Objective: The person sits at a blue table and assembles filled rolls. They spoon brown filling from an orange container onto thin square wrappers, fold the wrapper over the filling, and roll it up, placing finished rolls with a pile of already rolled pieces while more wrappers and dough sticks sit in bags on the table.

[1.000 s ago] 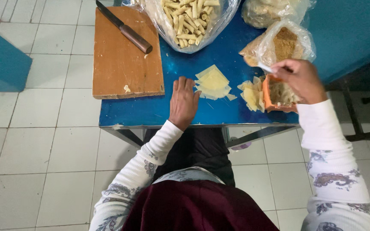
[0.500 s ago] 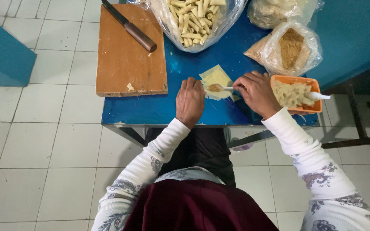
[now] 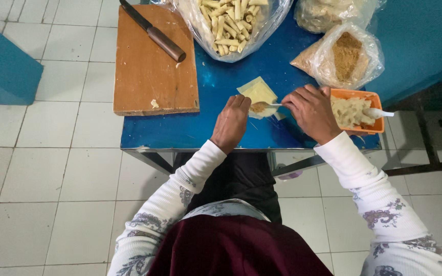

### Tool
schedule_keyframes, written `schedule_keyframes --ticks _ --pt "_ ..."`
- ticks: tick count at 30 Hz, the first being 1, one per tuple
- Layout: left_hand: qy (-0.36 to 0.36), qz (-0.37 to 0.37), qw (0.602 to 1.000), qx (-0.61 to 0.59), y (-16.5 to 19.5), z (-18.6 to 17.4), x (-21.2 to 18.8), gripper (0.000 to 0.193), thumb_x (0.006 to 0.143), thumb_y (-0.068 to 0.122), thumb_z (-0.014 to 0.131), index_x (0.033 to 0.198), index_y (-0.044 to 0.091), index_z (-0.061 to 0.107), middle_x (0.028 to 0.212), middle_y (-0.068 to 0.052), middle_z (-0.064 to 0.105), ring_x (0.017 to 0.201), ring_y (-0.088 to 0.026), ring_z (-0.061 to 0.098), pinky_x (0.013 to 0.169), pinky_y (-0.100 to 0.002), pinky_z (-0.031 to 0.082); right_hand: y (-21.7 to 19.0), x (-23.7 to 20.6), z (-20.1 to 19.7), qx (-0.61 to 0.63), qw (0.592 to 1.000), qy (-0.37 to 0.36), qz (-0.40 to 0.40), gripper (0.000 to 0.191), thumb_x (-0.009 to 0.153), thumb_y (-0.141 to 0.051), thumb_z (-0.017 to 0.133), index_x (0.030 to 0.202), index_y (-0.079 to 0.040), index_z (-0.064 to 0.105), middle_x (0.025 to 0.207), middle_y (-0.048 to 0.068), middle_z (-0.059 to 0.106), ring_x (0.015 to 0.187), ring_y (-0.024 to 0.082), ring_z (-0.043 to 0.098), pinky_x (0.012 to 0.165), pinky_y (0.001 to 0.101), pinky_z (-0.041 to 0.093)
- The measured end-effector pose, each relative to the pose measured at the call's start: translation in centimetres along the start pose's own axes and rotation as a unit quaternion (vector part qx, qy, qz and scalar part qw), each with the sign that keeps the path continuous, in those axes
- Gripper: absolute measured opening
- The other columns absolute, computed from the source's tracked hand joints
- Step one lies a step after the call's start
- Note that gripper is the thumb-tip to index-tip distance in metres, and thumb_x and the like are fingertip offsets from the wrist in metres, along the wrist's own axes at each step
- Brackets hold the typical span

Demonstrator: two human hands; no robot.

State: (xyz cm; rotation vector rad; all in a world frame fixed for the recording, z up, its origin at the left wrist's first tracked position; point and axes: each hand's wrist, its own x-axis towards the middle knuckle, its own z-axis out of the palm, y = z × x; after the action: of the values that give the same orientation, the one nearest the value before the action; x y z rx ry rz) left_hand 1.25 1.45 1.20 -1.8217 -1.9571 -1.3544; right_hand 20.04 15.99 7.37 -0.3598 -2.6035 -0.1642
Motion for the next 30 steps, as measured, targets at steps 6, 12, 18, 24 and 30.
schedule_keyframes --ticks 6,12,18,24,30 --pt "0.003 -0.066 0.996 -0.059 -0.5 0.3 0.0 0.013 0.092 -0.003 0.063 0.099 0.001 0.052 0.094 -0.019 0.058 0.088 -0.039 0.059 0.075 -0.048 0.049 3.7 -1.2 -2.4 0.174 0.964 -0.042 0.197 0.01 0.098 -0.017 0.071 0.105 -0.01 0.074 0.09 0.002 0.072 0.075 0.013 0.062 0.07 0.0332 0.043" --pt "0.017 -0.114 0.989 -0.095 -0.7 0.6 0.3 0.025 0.081 -0.005 0.064 0.099 0.005 0.051 0.086 -0.015 0.061 0.083 -0.038 0.064 0.07 -0.049 0.049 11.8 -4.5 -6.3 0.145 0.931 -0.041 0.334 0.014 0.106 -0.017 0.067 0.114 -0.007 0.074 0.097 0.009 0.075 0.077 0.013 0.066 0.069 0.0286 0.05" --pt "0.031 -0.154 0.986 -0.055 -0.2 1.0 0.6 0.027 0.085 -0.006 0.07 0.102 0.007 0.053 0.091 -0.016 0.066 0.086 -0.041 0.066 0.066 -0.05 0.05 13.4 -2.8 -3.1 -0.222 0.939 0.024 0.263 0.013 0.102 -0.019 0.073 0.091 -0.013 0.08 0.087 0.01 0.073 0.078 0.028 0.066 0.079 0.0478 0.041" --pt "0.031 -0.15 0.982 -0.114 -0.2 0.6 0.4 0.032 0.082 -0.008 0.069 0.105 0.006 0.052 0.095 -0.016 0.066 0.086 -0.039 0.067 0.069 -0.045 0.053 4.4 -0.6 0.1 -0.045 0.98 0.075 0.179 0.02 0.097 -0.006 0.071 0.103 -0.022 0.08 0.098 -0.002 0.069 0.107 0.025 0.062 0.094 0.0459 0.036" --pt "0.038 -0.153 0.974 -0.165 -0.2 0.6 0.3 0.037 0.081 -0.011 0.067 0.111 0.005 0.052 0.095 -0.016 0.065 0.088 -0.037 0.069 0.072 -0.042 0.055 -2.7 -0.8 3.6 0.046 0.987 0.014 0.157 0.017 0.084 -0.014 0.079 0.101 -0.017 0.077 0.096 0.004 0.067 0.099 0.029 0.063 0.085 0.0459 0.042"
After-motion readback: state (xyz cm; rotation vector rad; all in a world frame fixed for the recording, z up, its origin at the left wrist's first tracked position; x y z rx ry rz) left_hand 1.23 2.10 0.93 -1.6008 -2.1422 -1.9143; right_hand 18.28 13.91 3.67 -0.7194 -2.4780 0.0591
